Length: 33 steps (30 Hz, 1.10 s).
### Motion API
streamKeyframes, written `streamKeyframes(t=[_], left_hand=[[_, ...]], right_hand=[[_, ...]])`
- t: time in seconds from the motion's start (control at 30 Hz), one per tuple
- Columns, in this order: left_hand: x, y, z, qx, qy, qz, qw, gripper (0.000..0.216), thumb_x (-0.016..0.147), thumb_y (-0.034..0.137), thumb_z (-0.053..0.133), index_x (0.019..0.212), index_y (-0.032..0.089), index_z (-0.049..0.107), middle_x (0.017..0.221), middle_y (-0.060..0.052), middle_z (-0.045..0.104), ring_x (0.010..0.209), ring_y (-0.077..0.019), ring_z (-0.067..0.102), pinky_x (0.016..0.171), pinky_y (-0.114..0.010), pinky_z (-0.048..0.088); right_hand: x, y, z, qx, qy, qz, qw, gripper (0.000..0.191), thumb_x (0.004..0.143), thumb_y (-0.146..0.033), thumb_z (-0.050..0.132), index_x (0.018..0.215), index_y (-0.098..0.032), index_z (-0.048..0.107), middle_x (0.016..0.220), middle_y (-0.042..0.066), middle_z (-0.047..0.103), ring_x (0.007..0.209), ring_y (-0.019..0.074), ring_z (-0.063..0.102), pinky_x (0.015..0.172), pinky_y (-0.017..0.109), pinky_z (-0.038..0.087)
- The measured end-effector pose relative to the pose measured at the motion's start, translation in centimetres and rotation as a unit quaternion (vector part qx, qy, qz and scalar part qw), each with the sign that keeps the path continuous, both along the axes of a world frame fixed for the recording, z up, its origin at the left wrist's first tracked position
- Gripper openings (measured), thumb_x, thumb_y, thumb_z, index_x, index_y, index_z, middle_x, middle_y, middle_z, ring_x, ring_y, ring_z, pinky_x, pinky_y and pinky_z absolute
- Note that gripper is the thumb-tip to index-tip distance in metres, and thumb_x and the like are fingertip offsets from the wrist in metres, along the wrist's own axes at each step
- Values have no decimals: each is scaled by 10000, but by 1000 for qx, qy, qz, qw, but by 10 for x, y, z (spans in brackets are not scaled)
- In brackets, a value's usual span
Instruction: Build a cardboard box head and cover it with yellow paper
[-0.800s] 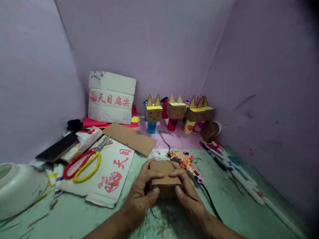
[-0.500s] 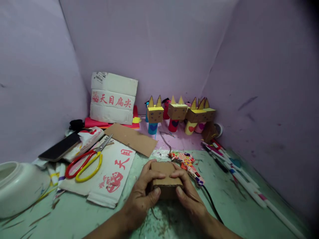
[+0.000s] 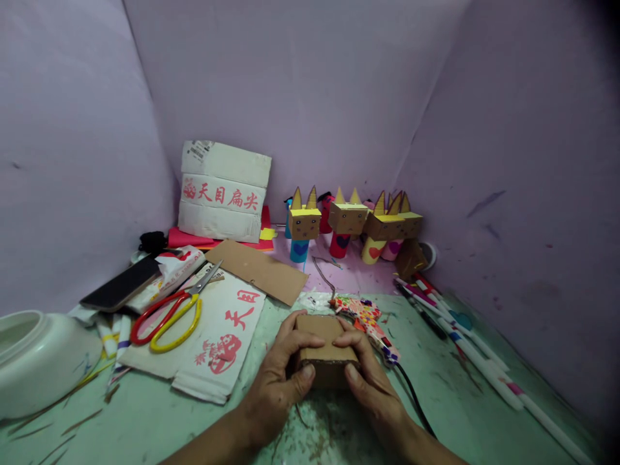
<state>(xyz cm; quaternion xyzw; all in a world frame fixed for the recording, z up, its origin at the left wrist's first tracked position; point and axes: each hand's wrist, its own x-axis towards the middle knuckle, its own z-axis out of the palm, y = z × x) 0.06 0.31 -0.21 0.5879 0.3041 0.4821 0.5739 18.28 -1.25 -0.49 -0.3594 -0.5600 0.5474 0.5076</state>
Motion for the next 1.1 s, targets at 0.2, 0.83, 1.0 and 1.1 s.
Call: streamKeyframes(t=[0.2,0.83,1.0,1.1], left_hand=[[-1,0,-3,2,-6,-13,1000,295,815,458,636,1072,312,642,1468,-29,257,1358,-334,317,1119,-476,201],[-1,2,-5,1,17,-3,1000,370,801,481,639,1095,255,639,1509,-76,238,1399,-335,252,1133,-503,151],[-1,1,-3,10,18,-1,1000,357,807,486,632,1087,264,642,1489,-77,255,1395,-340,258,1132,-503,151],[-1,1,-3,9,18,0,1000,343,811,479,632,1088,277,640,1490,-67,252,1397,-339,256,1131,-503,150]], right_hand=[[0,0,1,4,0,-18,1000,284,842,-519,575,1032,-310,569,1403,34,433,1279,320,425,949,404,442],[0,-1,2,4,-14,-30,999,288,840,-535,574,1026,-316,562,1460,17,377,1304,313,403,997,410,397],[0,0,3,-5,-14,-36,999,334,806,-564,598,1013,-303,577,1413,44,444,1279,332,433,991,443,410],[0,-1,3,-5,-9,-39,999,334,806,-559,602,1017,-300,583,1410,45,446,1285,335,424,988,441,410]])
